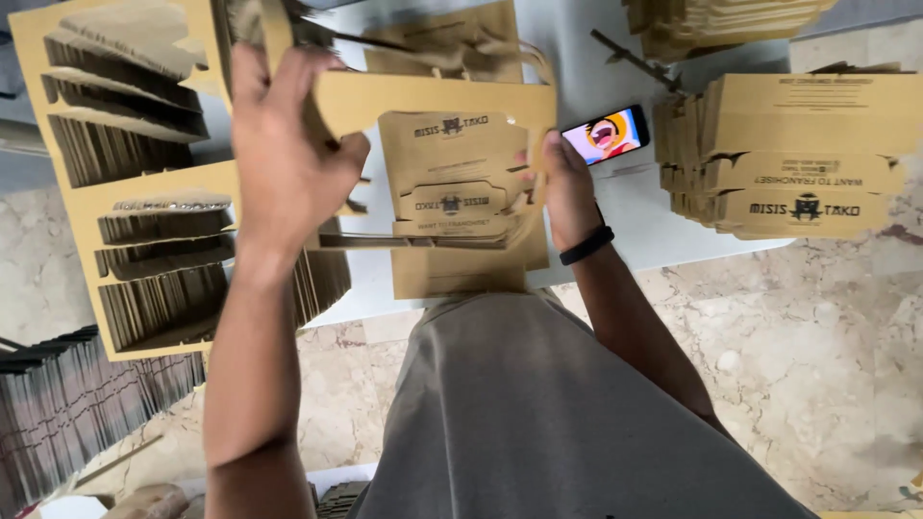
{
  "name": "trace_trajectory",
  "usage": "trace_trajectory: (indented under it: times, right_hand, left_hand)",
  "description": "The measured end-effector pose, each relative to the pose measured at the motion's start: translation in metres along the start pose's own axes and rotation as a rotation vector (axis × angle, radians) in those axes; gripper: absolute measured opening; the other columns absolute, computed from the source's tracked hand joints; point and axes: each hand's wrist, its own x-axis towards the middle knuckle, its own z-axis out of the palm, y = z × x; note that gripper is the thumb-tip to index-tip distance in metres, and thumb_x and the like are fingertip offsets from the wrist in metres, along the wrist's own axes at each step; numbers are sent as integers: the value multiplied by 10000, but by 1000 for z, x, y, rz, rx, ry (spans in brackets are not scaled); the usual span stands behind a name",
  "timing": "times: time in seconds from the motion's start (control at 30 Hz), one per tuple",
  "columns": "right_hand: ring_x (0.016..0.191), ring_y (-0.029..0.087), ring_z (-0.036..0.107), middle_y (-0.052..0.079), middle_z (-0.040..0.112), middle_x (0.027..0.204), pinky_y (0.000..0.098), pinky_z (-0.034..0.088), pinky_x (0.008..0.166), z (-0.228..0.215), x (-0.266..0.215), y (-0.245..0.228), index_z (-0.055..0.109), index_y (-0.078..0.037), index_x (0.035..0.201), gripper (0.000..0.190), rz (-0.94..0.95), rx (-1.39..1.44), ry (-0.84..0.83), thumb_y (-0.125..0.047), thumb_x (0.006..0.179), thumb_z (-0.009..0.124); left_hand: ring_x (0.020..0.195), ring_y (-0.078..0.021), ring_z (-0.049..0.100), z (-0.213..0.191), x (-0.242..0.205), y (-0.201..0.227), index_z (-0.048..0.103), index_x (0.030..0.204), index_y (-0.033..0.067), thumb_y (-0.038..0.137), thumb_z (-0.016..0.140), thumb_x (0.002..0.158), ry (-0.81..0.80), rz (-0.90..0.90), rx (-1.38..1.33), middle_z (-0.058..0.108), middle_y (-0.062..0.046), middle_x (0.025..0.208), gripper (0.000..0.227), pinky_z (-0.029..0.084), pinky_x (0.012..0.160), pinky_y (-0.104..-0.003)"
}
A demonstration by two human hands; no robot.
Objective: The person assembles flat-packed cardboard boxes by folding and interlocking the flaps. They repeatedly pick up a flat sheet, fold the sides, and lock the tabs to form a box, then place it aside. The process is repeated multiple times throughout the clip.
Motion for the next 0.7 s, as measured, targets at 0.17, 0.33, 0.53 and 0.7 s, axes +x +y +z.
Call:
trace_trajectory:
  times: [0.17, 0.33, 0.53, 0.7]
  right_hand:
    - [1399, 260, 482, 269, 480, 1476, 348, 458, 1059, -7, -21, -48, 335, -100, 1527, 737, -286, -377, -31, -565, 997, 550]
    - [1622, 260, 185, 145, 195, 1718, 381, 148, 1355, 1, -42, -94, 189, -99, 1608, 974, -431, -469, -376, -85, 901, 858]
    - [570, 124, 560, -27, 691, 1125, 281, 470, 584, -12, -54, -95, 522, -167, 1313, 507, -375, -819, -188, -210, 889, 796]
    - [896, 279, 653, 143, 700, 1099, 372, 523, 711, -8, -44, -135, 619, -57, 1204, 466, -791, -1016, -203, -89, 803, 853]
  left_hand:
    - [1034, -322, 445, -21, -15, 48, 607, 1197, -58, -2, 812, 716, 36, 53, 223, 395, -177, 1084, 526, 483, 703, -376]
    - [1053, -304, 466, -29, -34, 84, 625, 1266, 25, 76, 824, 767, -47, -80, 361, 320, -160, 1109, 539, 575, 521, -410]
    - [754, -194, 665, -27, -46, 76, 657, 1214, 131, 373, 961, 816, -114, -47, 726, 503, -163, 1167, 557, 652, 518, -347]
    - [613, -165, 679, -56, -28, 53, 626, 1364, 104, 262, 926, 873, -87, 38, 729, 715, -231, 1088, 597, 556, 421, -245]
